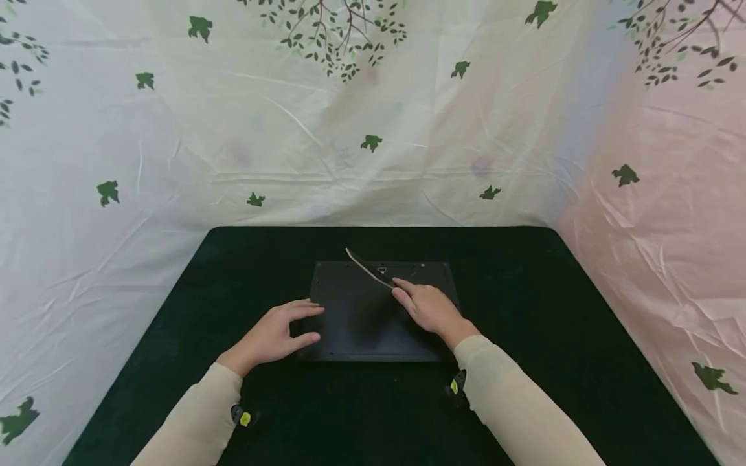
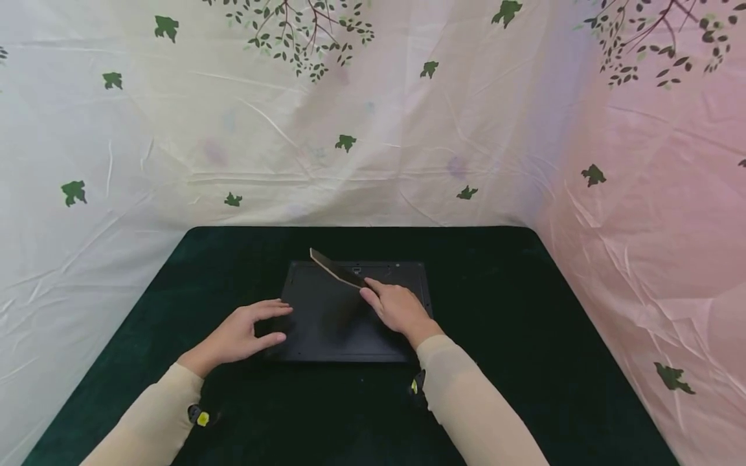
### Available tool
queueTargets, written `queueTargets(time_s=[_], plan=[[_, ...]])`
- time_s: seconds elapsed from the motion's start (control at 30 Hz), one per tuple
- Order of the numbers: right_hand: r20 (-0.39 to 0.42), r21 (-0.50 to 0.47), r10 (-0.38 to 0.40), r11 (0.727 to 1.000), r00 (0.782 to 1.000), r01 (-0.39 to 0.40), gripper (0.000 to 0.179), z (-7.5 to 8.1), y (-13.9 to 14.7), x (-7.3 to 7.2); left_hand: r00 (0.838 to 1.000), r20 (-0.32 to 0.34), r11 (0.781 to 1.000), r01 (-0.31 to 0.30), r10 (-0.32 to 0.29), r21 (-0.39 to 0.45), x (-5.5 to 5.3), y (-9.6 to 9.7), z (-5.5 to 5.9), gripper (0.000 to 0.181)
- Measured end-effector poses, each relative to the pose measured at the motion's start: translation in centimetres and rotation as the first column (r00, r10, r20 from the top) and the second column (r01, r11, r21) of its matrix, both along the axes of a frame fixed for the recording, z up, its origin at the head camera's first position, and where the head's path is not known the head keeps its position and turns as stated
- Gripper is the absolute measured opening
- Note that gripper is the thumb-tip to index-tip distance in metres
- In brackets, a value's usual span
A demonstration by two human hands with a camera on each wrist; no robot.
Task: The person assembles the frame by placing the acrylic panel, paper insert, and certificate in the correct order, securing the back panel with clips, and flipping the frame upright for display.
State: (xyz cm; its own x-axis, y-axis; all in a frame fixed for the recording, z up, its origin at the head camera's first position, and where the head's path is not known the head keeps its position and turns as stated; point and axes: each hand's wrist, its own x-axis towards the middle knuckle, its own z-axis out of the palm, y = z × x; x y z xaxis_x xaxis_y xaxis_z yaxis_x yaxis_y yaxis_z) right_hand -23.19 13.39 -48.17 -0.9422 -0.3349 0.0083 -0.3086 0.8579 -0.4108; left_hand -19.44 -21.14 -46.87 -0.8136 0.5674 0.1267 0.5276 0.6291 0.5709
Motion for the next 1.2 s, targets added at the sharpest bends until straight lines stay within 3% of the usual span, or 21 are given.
queueTargets(time_s=[0.2,0.5,0.67,0.93,1.2], plan=[[0.001,-0.009,-0.012,1.000,1.000,0.012,0.061,-0.1,-0.2,0.0,0.999,0.008,0.997,0.039,-0.038,-0.059,0.2,0.1,-1.1,0.053],[0.006,-0.021,-0.018,1.000,1.000,0.018,0.053,-0.1,-0.4,-0.3,0.995,0.013,0.986,0.099,-0.098,-0.134,-0.8,1.2,-1.7,0.040],[0.016,-0.015,-0.018,1.000,1.000,0.018,0.054,0.1,-0.5,-0.5,0.996,0.018,0.984,0.086,-0.084,-0.159,-1.3,1.4,-2.0,0.036],[0.015,-0.010,-0.019,1.000,1.000,0.019,0.072,0.1,-0.5,-0.7,0.997,0.022,0.985,0.081,-0.078,-0.154,-1.9,1.2,-2.0,0.036],[0.031,-0.004,-0.029,1.000,0.999,0.029,0.070,0.2,-0.9,-0.9,0.998,0.034,0.988,0.054,-0.049,-0.146,-2.4,1.2,-2.0,0.037]])
